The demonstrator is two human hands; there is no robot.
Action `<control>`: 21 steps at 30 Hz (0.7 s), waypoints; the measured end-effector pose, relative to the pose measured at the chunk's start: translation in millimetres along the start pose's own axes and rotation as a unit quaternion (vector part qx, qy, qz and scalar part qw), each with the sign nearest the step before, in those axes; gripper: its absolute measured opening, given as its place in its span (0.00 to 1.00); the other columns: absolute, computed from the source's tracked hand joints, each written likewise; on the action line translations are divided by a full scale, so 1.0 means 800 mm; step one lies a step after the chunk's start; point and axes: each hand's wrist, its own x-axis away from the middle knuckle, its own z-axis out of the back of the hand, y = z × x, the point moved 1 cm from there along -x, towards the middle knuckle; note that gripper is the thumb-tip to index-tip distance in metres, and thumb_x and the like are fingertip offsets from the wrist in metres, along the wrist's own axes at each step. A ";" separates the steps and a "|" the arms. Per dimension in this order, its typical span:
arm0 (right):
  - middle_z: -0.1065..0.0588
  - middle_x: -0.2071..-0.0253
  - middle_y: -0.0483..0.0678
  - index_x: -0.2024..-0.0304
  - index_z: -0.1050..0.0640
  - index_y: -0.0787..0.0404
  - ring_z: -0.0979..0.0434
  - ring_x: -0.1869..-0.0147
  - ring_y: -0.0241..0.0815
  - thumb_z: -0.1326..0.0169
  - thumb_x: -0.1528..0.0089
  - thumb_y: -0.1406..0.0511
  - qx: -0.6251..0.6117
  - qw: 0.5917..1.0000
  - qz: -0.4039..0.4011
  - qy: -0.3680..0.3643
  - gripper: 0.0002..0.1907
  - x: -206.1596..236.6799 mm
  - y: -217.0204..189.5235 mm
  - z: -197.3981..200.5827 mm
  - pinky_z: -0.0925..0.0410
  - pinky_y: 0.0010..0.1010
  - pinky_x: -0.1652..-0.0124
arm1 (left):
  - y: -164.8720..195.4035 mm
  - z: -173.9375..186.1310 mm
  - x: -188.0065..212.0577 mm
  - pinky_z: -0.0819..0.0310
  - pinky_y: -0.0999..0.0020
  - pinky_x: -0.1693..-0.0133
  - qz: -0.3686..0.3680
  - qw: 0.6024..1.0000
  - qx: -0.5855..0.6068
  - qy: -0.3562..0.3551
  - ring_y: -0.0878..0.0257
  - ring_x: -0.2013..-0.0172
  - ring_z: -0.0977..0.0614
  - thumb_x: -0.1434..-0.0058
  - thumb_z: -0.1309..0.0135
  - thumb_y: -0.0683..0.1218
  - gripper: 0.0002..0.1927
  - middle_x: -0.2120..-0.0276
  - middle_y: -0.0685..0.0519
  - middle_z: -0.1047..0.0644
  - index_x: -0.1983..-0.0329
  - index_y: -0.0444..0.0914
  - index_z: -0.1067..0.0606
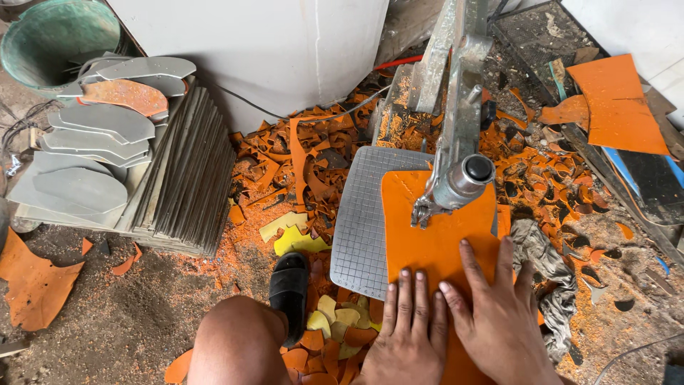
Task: The person uses a vertical band saw to cut orange rubber sheets into irregular shapes. They guide the material through the blade, rotate the sheets to follow curved outlines, and remove cut pieces as they finish each shape.
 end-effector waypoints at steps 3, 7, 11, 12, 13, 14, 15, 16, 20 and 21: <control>0.63 0.22 0.70 0.24 0.46 0.40 0.56 0.27 0.78 0.55 0.40 0.43 -0.073 0.997 0.023 0.015 0.43 -0.002 0.010 0.006 0.44 0.61 0.37 | 0.006 0.000 -0.005 0.50 0.26 0.35 0.009 1.000 0.004 -0.001 0.19 0.33 0.40 0.27 0.64 0.40 0.23 0.36 0.14 0.40 0.34 0.19 0.36; 0.65 0.22 0.65 0.23 0.48 0.35 0.49 0.27 0.73 0.59 0.40 0.43 -0.094 0.995 -0.012 -0.008 0.43 -0.010 0.020 0.000 0.42 0.57 0.34 | 0.018 -0.004 -0.015 0.55 0.23 0.36 0.026 0.999 0.022 -0.025 0.18 0.31 0.46 0.28 0.64 0.39 0.25 0.34 0.14 0.44 0.32 0.17 0.40; 0.60 0.24 0.65 0.23 0.45 0.36 0.53 0.25 0.72 0.60 0.37 0.44 -0.013 0.997 0.027 0.067 0.39 -0.020 0.026 -0.008 0.50 0.61 0.33 | 0.036 -0.019 -0.031 0.62 0.21 0.36 0.058 0.997 0.027 -0.047 0.19 0.31 0.50 0.31 0.64 0.41 0.29 0.32 0.17 0.47 0.31 0.18 0.45; 0.59 0.23 0.64 0.23 0.45 0.35 0.54 0.24 0.71 0.60 0.36 0.43 0.008 0.998 0.016 0.061 0.39 -0.023 0.027 -0.010 0.52 0.61 0.33 | 0.039 -0.022 -0.033 0.64 0.21 0.35 0.062 0.997 0.010 -0.043 0.20 0.30 0.51 0.30 0.64 0.42 0.30 0.31 0.18 0.47 0.29 0.18 0.46; 0.59 0.23 0.62 0.23 0.45 0.35 0.54 0.24 0.70 0.60 0.36 0.43 0.028 0.998 0.005 0.055 0.38 -0.026 0.030 -0.012 0.53 0.60 0.32 | 0.041 -0.025 -0.036 0.65 0.22 0.34 0.066 0.997 -0.006 -0.039 0.21 0.29 0.51 0.30 0.64 0.43 0.31 0.30 0.19 0.48 0.28 0.18 0.47; 0.58 0.23 0.62 0.23 0.45 0.35 0.54 0.24 0.70 0.60 0.36 0.43 0.022 0.998 0.006 0.066 0.38 -0.027 0.032 -0.013 0.53 0.61 0.32 | 0.044 -0.027 -0.040 0.66 0.21 0.35 0.071 0.997 0.016 -0.032 0.21 0.29 0.51 0.31 0.64 0.44 0.32 0.30 0.19 0.47 0.29 0.18 0.47; 0.57 0.23 0.61 0.24 0.44 0.36 0.54 0.23 0.69 0.60 0.37 0.44 0.015 0.997 0.009 0.076 0.38 -0.030 0.035 -0.014 0.54 0.61 0.33 | 0.046 -0.029 -0.043 0.67 0.20 0.36 0.076 0.996 0.037 -0.026 0.20 0.29 0.51 0.31 0.64 0.45 0.33 0.30 0.19 0.47 0.29 0.18 0.47; 0.56 0.23 0.61 0.24 0.43 0.37 0.54 0.23 0.69 0.60 0.37 0.44 0.009 0.996 0.011 0.086 0.38 -0.031 0.037 -0.015 0.54 0.62 0.33 | 0.047 -0.029 -0.046 0.68 0.19 0.37 0.082 0.995 0.058 -0.020 0.20 0.30 0.51 0.32 0.64 0.46 0.33 0.30 0.20 0.46 0.30 0.18 0.47; 0.53 0.24 0.62 0.29 0.38 0.44 0.52 0.24 0.69 0.57 0.36 0.44 -0.018 0.992 0.027 0.120 0.35 -0.033 0.049 -0.013 0.54 0.62 0.32 | 0.057 -0.023 -0.065 0.72 0.16 0.39 0.094 0.991 -0.027 -0.092 0.22 0.29 0.57 0.38 0.55 0.60 0.48 0.28 0.24 0.52 0.26 0.23 0.51; 0.52 0.24 0.62 0.29 0.36 0.46 0.51 0.23 0.68 0.57 0.36 0.44 -0.028 0.990 0.033 0.131 0.35 -0.031 0.051 -0.011 0.54 0.62 0.32 | 0.062 -0.020 -0.070 0.74 0.15 0.41 0.099 0.983 0.028 -0.154 0.21 0.30 0.60 0.45 0.51 0.64 0.55 0.29 0.23 0.56 0.26 0.24 0.54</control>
